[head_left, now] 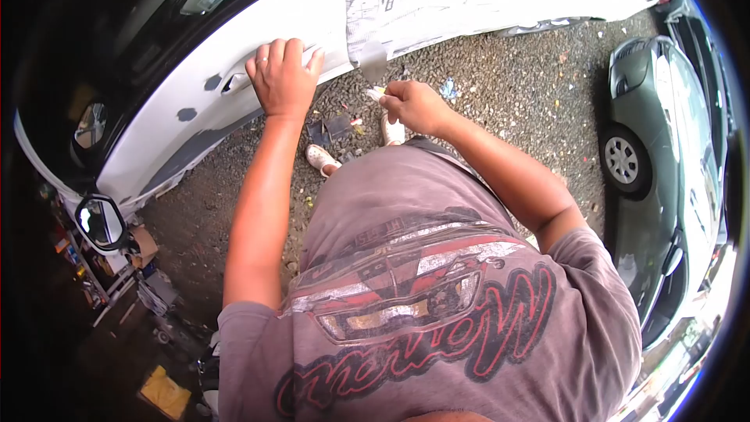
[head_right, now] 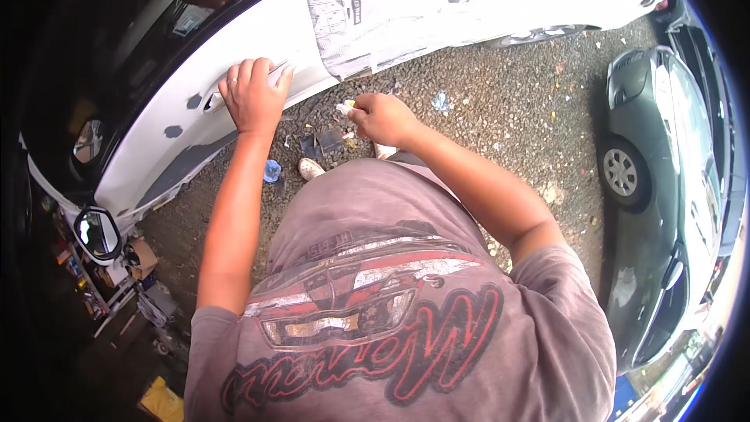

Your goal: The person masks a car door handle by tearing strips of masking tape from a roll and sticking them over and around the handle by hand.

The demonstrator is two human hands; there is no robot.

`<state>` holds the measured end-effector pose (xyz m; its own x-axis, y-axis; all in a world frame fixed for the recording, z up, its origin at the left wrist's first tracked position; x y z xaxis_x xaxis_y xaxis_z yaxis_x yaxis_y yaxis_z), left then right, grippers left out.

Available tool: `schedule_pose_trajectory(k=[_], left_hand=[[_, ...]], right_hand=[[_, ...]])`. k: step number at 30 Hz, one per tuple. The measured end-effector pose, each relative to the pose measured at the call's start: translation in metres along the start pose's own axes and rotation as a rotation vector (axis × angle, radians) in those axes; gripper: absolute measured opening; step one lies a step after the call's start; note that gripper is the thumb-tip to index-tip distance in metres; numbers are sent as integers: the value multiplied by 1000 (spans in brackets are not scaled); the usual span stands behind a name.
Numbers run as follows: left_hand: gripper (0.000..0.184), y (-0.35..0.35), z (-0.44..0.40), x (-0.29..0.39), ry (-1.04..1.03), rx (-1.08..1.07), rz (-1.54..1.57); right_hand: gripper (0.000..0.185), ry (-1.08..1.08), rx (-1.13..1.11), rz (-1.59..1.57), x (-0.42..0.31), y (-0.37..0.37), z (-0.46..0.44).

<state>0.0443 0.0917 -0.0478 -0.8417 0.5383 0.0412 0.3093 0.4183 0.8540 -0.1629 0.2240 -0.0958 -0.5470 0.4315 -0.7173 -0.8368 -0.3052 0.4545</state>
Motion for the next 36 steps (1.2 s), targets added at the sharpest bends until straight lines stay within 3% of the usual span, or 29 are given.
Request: schedule_pose_trajectory(k=[4, 6, 11, 13, 14, 16, 17, 19, 25, 27, 30, 32, 35, 36], left_hand=[[32, -21, -18, 7, -65, -77, -49], [32, -28, -20, 8, 41, -185, -79], [39, -9, -14, 11, -139, -128, -15], [27, 10, -3, 11, -117, -400, 81], [27, 19, 4, 13, -161, -412, 71], [27, 19, 28, 1, 209, -768, 538], [27, 22, 33, -5, 169, -788, 521], [36, 21, 49, -21, 492, -989, 821], [33, 31, 47, -53, 295, -1139, 951], [27, 36, 51, -64, 120, -1151, 882], [19, 38, 66, -84, 55, -1156, 951], [15, 41, 78, -96, 82, -1171, 983], [11, 37, 97, -119, 160, -1162, 1036], [10, 36, 103, -125, 206, -1155, 1051]], right_hand=[[34, 27, 50, -62, 17, -4, 1], [35, 23, 74, -114, 23, -5, 6], [32, -9, 128, -248, 39, -19, 16], [30, 145, 183, -274, 35, -30, 20], [28, 158, 125, -382, 33, -36, 21], [27, 203, 147, -494, 23, -54, 21], [26, 252, 142, -564, 16, -66, 20], [25, 277, 152, -697, 1, -88, 20], [23, 326, 337, -710, -45, -166, 25], [24, 320, 391, -723, -55, -189, 26], [25, 309, 501, -640, -66, -215, 34], [35, 282, 455, -661, -71, -221, 45], [34, 220, 356, -537, -70, -219, 51], [34, 248, 451, -434, -69, -217, 53]])
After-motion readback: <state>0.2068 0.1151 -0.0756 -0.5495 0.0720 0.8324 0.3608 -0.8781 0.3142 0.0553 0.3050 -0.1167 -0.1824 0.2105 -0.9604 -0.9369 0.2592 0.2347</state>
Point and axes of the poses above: each hand's wrist, its own z-axis away from the middle knuckle, its own y-axis out of the back of the hand, x = y × z, the point moved 4 cm from there along -z, towards the middle knuckle, and after that the axes turned 2 degrees about z, right-handed, at the moved point
